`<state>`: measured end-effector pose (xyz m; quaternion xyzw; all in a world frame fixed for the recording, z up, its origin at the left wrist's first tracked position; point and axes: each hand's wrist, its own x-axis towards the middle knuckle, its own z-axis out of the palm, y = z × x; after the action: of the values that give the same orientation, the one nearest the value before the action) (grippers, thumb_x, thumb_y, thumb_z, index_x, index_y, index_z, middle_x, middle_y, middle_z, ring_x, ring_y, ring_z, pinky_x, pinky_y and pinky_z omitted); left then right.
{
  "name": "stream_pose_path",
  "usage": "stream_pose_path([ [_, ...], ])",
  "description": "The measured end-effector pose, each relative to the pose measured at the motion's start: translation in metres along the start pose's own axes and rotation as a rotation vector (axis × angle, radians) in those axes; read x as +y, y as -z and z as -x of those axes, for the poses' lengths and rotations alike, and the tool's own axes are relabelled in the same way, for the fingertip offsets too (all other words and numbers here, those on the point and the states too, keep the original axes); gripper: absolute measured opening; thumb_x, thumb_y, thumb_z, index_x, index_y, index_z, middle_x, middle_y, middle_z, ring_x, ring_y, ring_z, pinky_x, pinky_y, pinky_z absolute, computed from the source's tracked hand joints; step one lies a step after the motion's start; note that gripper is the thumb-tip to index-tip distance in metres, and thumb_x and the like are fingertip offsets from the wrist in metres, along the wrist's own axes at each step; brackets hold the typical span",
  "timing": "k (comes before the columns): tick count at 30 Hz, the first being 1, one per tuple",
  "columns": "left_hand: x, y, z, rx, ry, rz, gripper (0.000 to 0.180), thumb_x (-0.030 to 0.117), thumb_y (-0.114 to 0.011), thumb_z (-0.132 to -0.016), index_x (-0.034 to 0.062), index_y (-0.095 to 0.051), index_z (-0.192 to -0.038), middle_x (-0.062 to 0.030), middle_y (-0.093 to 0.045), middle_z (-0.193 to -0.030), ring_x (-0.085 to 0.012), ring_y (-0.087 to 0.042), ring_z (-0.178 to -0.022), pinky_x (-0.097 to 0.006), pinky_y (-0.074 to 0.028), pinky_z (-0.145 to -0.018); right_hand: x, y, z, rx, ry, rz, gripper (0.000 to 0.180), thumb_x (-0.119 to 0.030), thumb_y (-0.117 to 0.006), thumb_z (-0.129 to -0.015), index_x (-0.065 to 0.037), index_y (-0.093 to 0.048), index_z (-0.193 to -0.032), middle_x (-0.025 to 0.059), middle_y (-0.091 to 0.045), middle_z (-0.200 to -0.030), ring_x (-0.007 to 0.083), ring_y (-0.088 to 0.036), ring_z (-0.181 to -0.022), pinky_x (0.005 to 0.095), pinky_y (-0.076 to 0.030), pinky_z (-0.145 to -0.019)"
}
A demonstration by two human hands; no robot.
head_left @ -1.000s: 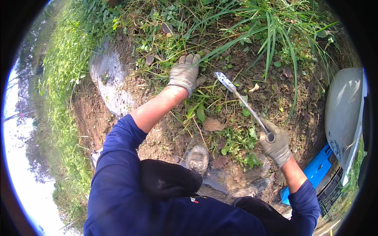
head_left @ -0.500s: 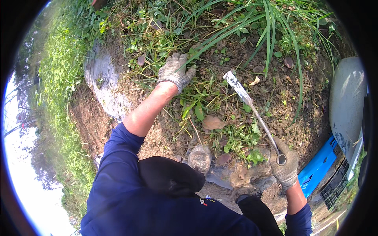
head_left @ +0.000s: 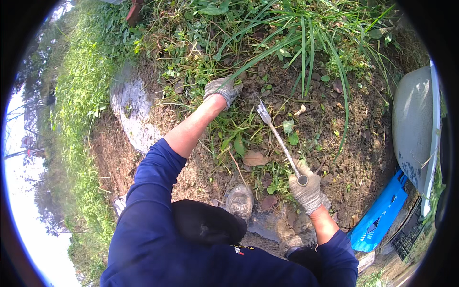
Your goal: The person uses a small hand hoe to loosen soil and pull weeds from a garden bed. They repeatedly scrape the ground, gather uprooted weeds by hand, and place them into a nearby white basin.
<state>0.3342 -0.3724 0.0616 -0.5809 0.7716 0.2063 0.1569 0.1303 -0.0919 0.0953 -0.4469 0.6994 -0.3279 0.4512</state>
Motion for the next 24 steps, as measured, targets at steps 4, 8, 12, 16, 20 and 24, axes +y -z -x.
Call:
stream_pose_path([
  [4, -0.014, -0.01, -0.002, 0.073, -0.047, 0.254, 0.05, 0.035, -0.056, -0.089, 0.0005, -0.051, -0.125, -0.0254, -0.061, -0.108, -0.038, -0.059, -0.1, -0.04, -0.045, -0.086, -0.018, -0.023, -0.031, 0.073, 0.086, 0.188, 0.038, -0.015, -0.061, -0.074, -0.005, -0.064, -0.111, 0.017, -0.062, -0.067, 0.0307, -0.062, -0.06, 0.036, -0.051, -0.059],
  [8, -0.016, -0.014, 0.007, 0.142, -0.097, 0.622, 0.049, 0.034, -0.058, -0.088, 0.0009, -0.052, -0.124, -0.0202, -0.062, -0.112, -0.0312, -0.059, -0.1, -0.036, -0.045, -0.087, -0.031, -0.014, -0.027, -0.022, -0.054, -0.351, 0.04, -0.009, -0.062, -0.074, -0.002, -0.063, -0.113, 0.0156, -0.069, -0.086, 0.0186, -0.067, -0.071, 0.0289, -0.052, -0.066],
  [12, -0.012, -0.013, 0.015, 0.125, -0.088, 0.643, 0.043, 0.029, -0.059, -0.088, 0.0025, -0.054, -0.123, -0.0188, -0.063, -0.109, -0.0308, -0.06, -0.095, -0.035, -0.045, -0.086, -0.049, -0.007, 0.001, -0.022, -0.157, 0.117, 0.041, -0.01, -0.061, -0.075, -0.004, -0.062, -0.116, 0.0155, -0.069, -0.09, 0.0162, -0.067, -0.075, 0.0256, -0.052, -0.069],
  [16, -0.007, -0.014, 0.009, 0.069, -0.181, 0.428, 0.05, 0.036, -0.054, -0.09, 0.0061, -0.048, -0.13, -0.0231, -0.062, -0.109, -0.0342, -0.059, -0.101, -0.037, -0.044, -0.089, -0.06, -0.022, -0.024, 0.056, -0.142, -0.19, 0.039, -0.01, -0.062, -0.076, -0.002, -0.063, -0.114, 0.0141, -0.069, -0.088, 0.0144, -0.063, -0.069, 0.0262, -0.051, -0.068],
  [20, -0.002, -0.016, 0.011, 0.109, -0.117, 0.417, 0.044, 0.038, -0.051, -0.089, 0.0012, -0.06, -0.111, -0.0241, -0.065, -0.096, -0.0361, -0.063, -0.092, -0.042, -0.048, -0.08, -0.042, -0.021, -0.055, 0.074, -0.096, -0.203, 0.041, -0.006, -0.062, -0.077, 0.003, -0.059, -0.117, 0.0086, -0.069, -0.091, 0.0106, -0.061, -0.07, 0.025, -0.05, -0.065],
  [24, 0.004, -0.014, 0.018, 0.037, -0.048, 0.305, 0.053, 0.048, -0.049, -0.085, -0.0004, -0.063, -0.102, -0.0252, -0.064, -0.097, -0.0378, -0.061, -0.095, -0.042, -0.048, -0.081, -0.019, -0.004, -0.031, 0.094, 0.339, 0.543, 0.041, -0.014, -0.059, -0.079, -0.006, -0.06, -0.119, 0.0193, -0.065, -0.075, 0.0257, -0.064, -0.063, 0.035, -0.051, -0.064],
])
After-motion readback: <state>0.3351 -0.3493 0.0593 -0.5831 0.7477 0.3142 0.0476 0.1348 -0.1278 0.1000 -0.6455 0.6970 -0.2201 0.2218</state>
